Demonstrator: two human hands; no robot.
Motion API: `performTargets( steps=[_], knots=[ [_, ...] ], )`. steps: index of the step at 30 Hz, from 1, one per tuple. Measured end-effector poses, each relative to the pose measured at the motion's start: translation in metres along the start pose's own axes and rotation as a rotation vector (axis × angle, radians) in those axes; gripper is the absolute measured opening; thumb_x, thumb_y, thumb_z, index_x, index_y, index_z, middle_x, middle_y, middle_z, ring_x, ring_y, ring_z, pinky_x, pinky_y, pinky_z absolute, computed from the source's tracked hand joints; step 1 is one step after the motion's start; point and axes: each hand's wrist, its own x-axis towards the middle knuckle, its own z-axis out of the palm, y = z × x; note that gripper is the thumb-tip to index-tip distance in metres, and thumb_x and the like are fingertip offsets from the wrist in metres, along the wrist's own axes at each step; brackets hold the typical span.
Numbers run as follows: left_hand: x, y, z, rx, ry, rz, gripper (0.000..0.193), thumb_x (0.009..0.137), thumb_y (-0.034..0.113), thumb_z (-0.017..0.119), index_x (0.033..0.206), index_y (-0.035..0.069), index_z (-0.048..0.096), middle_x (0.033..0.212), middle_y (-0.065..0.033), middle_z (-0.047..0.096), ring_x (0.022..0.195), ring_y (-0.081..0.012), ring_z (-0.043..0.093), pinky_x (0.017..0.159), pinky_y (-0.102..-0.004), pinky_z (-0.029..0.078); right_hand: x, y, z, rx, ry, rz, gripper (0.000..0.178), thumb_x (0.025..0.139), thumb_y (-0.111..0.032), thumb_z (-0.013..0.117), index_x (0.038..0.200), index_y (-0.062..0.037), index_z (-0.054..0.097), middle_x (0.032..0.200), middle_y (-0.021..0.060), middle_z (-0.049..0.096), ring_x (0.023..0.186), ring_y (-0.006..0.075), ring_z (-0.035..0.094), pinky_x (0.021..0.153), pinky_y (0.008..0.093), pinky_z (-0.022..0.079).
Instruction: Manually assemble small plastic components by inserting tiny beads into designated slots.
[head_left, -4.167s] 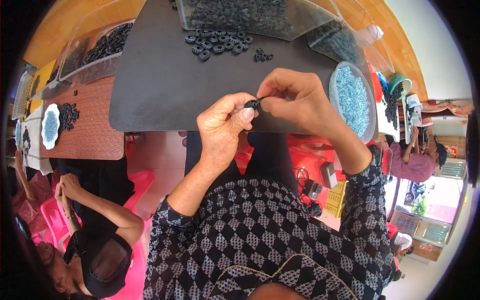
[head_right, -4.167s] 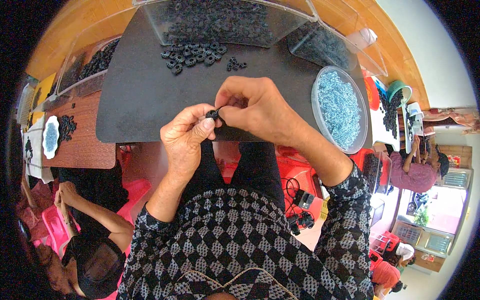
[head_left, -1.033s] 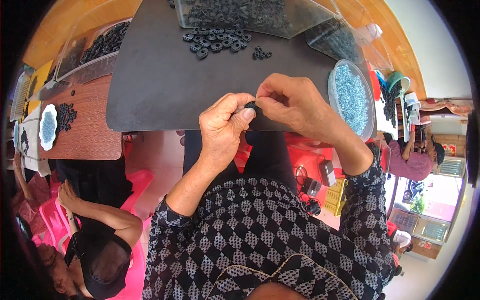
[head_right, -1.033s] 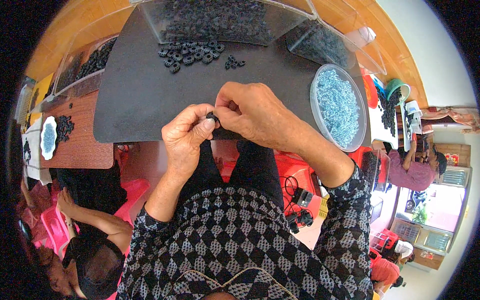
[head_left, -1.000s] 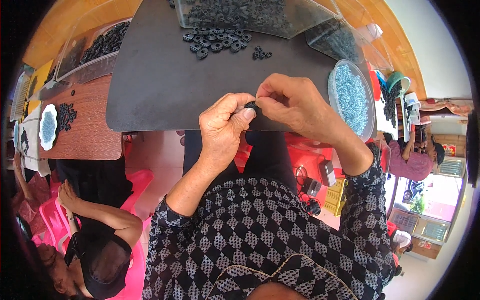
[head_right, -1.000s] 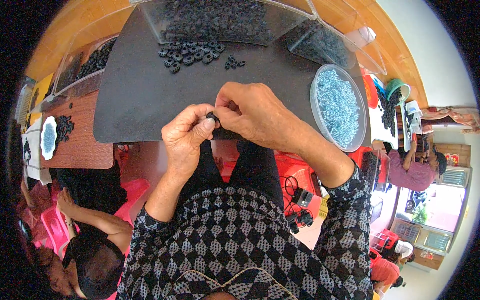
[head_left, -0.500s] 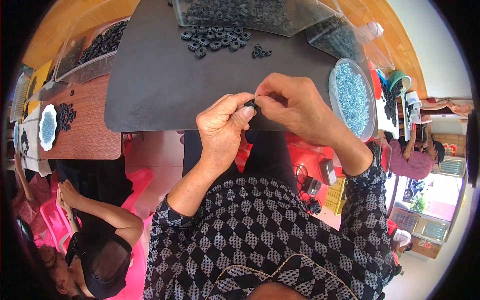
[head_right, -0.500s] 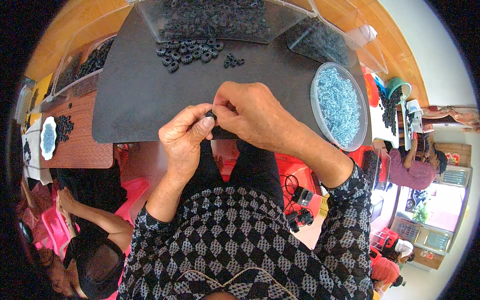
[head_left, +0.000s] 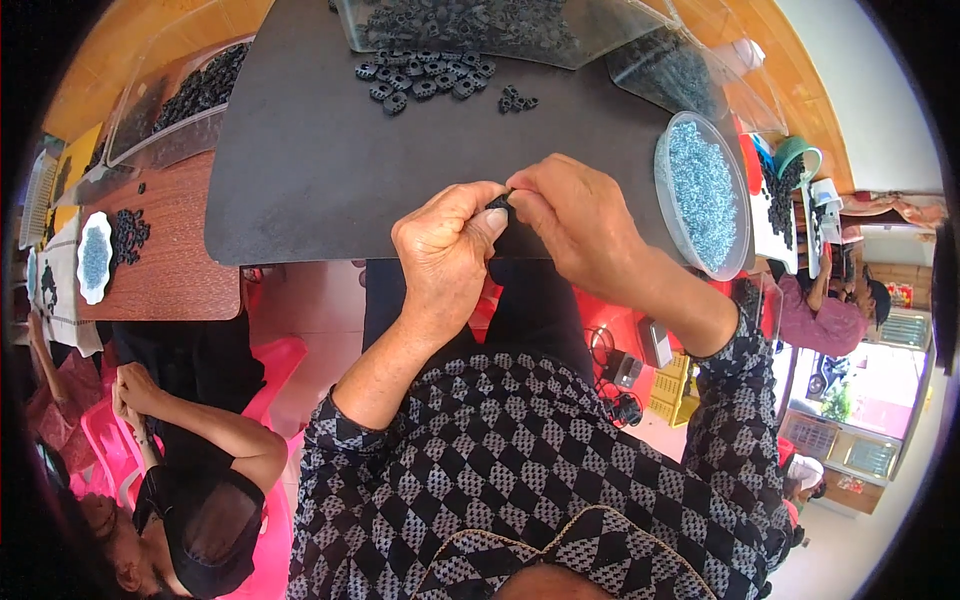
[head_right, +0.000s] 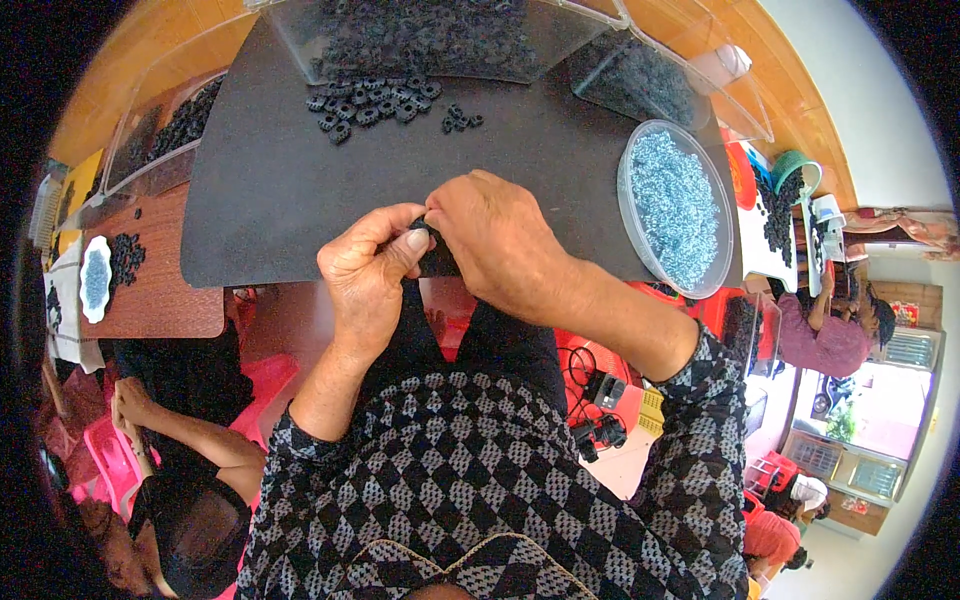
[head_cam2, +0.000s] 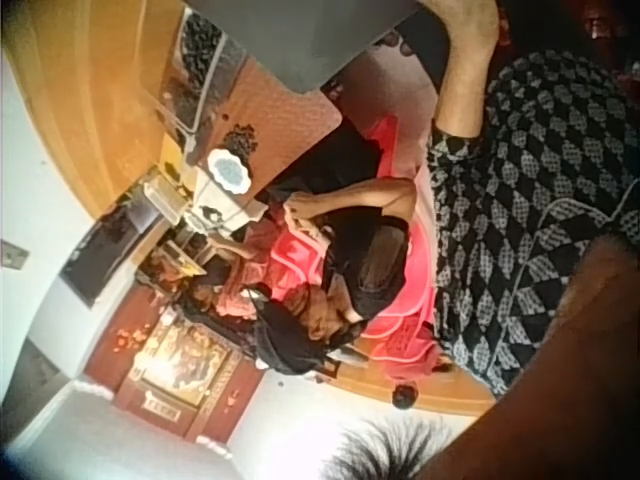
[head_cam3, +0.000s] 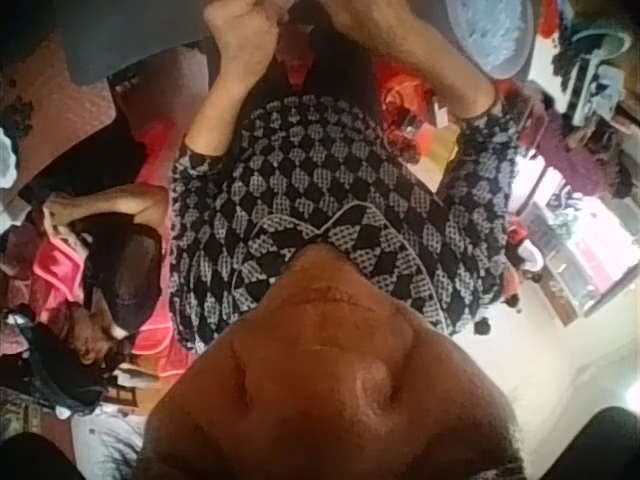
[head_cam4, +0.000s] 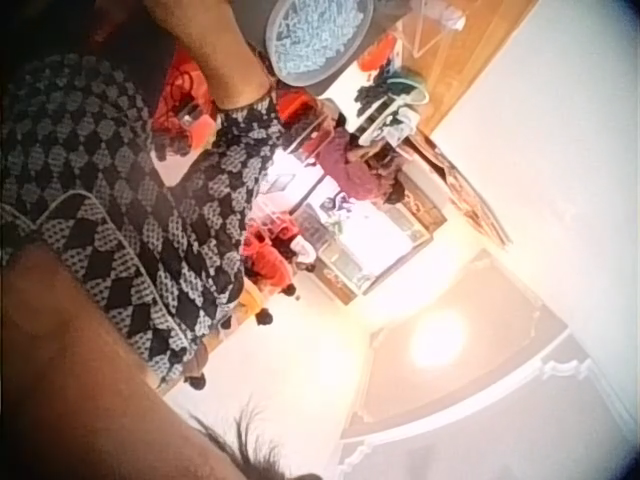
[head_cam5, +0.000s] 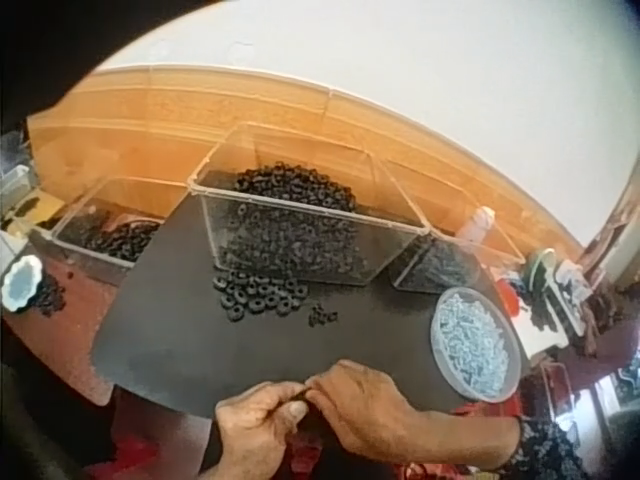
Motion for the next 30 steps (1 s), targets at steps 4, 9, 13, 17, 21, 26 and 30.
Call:
performTargets(
  steps=[4,9,13,17,21,26,30],
  knots=[
    [0.002,0.003,-0.003,-0.100,-0.053,-0.094,0.013,0.081,-0.005,0.061,0.093,-0.004,0.065,0.073,-0.0018,0.061,0.059,-0.0055,0.053,0.054,-0.0192,0.044,-0.008,-0.004,0.003,-0.035,0.093,-0.101,0.022,0.075,-0.002,0.058,0.095,0.0049,0.053,0.083,0.0172,0.055,0.073,0.0342,0.053,0.064,0.0410,0.045],
    [0.008,0.007,-0.006,-0.306,-0.138,-0.236,0.013,0.082,-0.004,0.062,0.094,-0.007,0.064,0.079,-0.0063,0.065,0.069,-0.0087,0.061,0.064,-0.0210,0.051,-0.011,-0.002,0.008,-0.075,0.164,-0.144,0.037,0.070,0.005,0.065,0.105,0.0051,0.052,0.077,0.0135,0.055,0.067,0.0291,0.054,0.057,0.0364,0.044],
    [0.011,0.014,-0.004,-0.262,-0.088,-0.278,0.015,0.076,-0.005,0.065,0.091,-0.006,0.065,0.081,-0.0068,0.066,0.070,-0.0113,0.061,0.067,-0.0229,0.050,-0.010,-0.002,0.013,-0.209,0.212,-0.178,0.047,0.063,0.003,0.068,0.106,0.0056,0.051,0.079,0.0132,0.055,0.068,0.0288,0.054,0.057,0.0361,0.044],
    [0.013,0.016,-0.006,-0.263,-0.089,-0.318,0.015,0.074,-0.005,0.068,0.089,-0.005,0.066,0.080,-0.0070,0.066,0.070,-0.0113,0.061,0.067,-0.0232,0.050,-0.008,0.003,0.018,-0.245,0.260,-0.225,0.050,0.057,0.002,0.070,0.103,0.0053,0.051,0.077,0.0119,0.054,0.066,0.0273,0.054,0.054,0.0355,0.044],
    [0.012,0.013,-0.008,-0.247,-0.095,-0.321,0.015,0.073,-0.004,0.069,0.088,-0.005,0.066,0.080,-0.0068,0.066,0.069,-0.0110,0.060,0.067,-0.0228,0.049,-0.007,0.011,0.021,-0.188,0.268,-0.271,0.048,0.055,0.003,0.070,0.100,0.0046,0.052,0.075,0.0106,0.053,0.061,0.0260,0.052,0.051,0.0348,0.043],
    [0.015,0.010,-0.010,-0.256,-0.138,-0.321,0.015,0.075,-0.002,0.069,0.089,-0.005,0.066,0.080,-0.0069,0.066,0.069,-0.0110,0.060,0.067,-0.0226,0.049,-0.009,0.015,0.027,-0.181,0.261,-0.315,0.040,0.055,-0.002,0.066,0.093,0.0058,0.053,0.073,0.0126,0.049,0.063,0.0288,0.050,0.054,0.0372,0.044],
    [0.012,0.015,-0.009,-0.245,-0.132,-0.273,0.014,0.080,0.002,0.066,0.092,-0.006,0.066,0.081,-0.0081,0.067,0.069,-0.0119,0.061,0.067,-0.0232,0.049,-0.006,0.017,0.027,-0.196,0.311,-0.326,0.039,0.057,-0.003,0.067,0.092,0.0043,0.053,0.073,0.0114,0.050,0.062,0.0274,0.050,0.054,0.0371,0.044]
  ],
)
